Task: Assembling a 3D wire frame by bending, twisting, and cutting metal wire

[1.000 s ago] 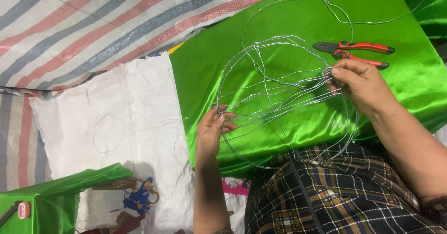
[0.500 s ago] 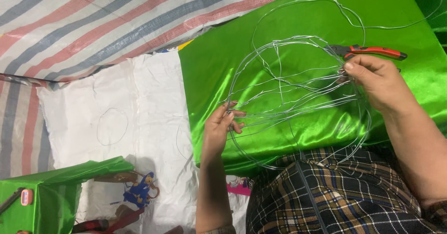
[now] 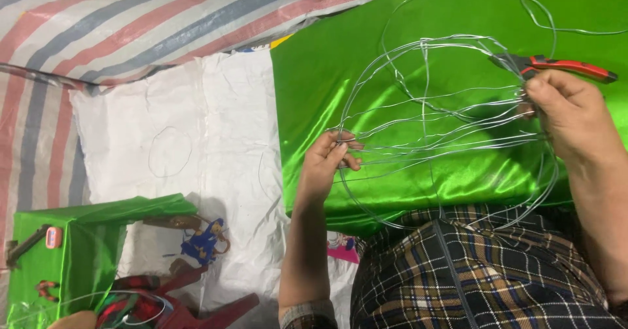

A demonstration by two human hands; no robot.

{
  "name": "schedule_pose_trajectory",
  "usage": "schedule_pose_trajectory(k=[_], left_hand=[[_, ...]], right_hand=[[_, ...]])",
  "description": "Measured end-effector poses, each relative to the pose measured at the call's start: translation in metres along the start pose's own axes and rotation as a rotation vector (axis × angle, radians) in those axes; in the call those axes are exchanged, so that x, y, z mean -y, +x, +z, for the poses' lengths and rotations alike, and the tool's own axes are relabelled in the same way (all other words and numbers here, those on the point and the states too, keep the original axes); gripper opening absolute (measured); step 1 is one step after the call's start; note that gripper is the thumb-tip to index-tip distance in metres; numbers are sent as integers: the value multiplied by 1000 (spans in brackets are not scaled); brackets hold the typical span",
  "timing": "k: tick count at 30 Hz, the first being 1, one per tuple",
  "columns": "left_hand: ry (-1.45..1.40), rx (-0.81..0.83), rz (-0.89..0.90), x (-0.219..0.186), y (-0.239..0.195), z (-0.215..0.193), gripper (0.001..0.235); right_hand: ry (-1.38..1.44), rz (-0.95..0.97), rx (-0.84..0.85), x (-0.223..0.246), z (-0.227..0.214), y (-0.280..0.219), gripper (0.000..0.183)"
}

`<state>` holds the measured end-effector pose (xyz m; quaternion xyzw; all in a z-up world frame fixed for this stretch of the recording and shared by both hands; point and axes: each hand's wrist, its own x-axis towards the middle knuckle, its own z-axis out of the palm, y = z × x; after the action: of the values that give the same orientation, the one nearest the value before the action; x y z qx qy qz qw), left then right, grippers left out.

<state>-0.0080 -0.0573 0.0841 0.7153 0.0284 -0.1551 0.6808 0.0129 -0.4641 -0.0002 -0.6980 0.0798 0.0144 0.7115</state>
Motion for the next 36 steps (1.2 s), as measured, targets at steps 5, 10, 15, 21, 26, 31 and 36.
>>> schedule_pose_trajectory(k=[5, 10, 15, 21, 26, 31, 36], left_hand=[[389, -434, 391, -6, -3, 22, 24], [867, -501, 1137, -13, 3, 57, 2], [1150, -218, 873, -21, 19, 76, 21], [1145, 34, 491, -32, 32, 79, 15], [1122, 44, 379, -32, 31, 80, 20], [1087, 63, 412, -25, 34, 72, 16], [1050, 28, 582, -19, 33, 69, 20]], right_hand=[[34, -64, -14, 4, 7, -7, 26], [57, -115, 0, 1, 8, -8, 30], [-32, -164, -18, 2, 4, -13, 29], [-13, -155, -58, 0, 4, -15, 29], [-18, -138, -32, 2, 5, -13, 26], [-17, -135, -50, -3, 4, -9, 25], [29, -107, -10, -3, 5, -6, 27]])
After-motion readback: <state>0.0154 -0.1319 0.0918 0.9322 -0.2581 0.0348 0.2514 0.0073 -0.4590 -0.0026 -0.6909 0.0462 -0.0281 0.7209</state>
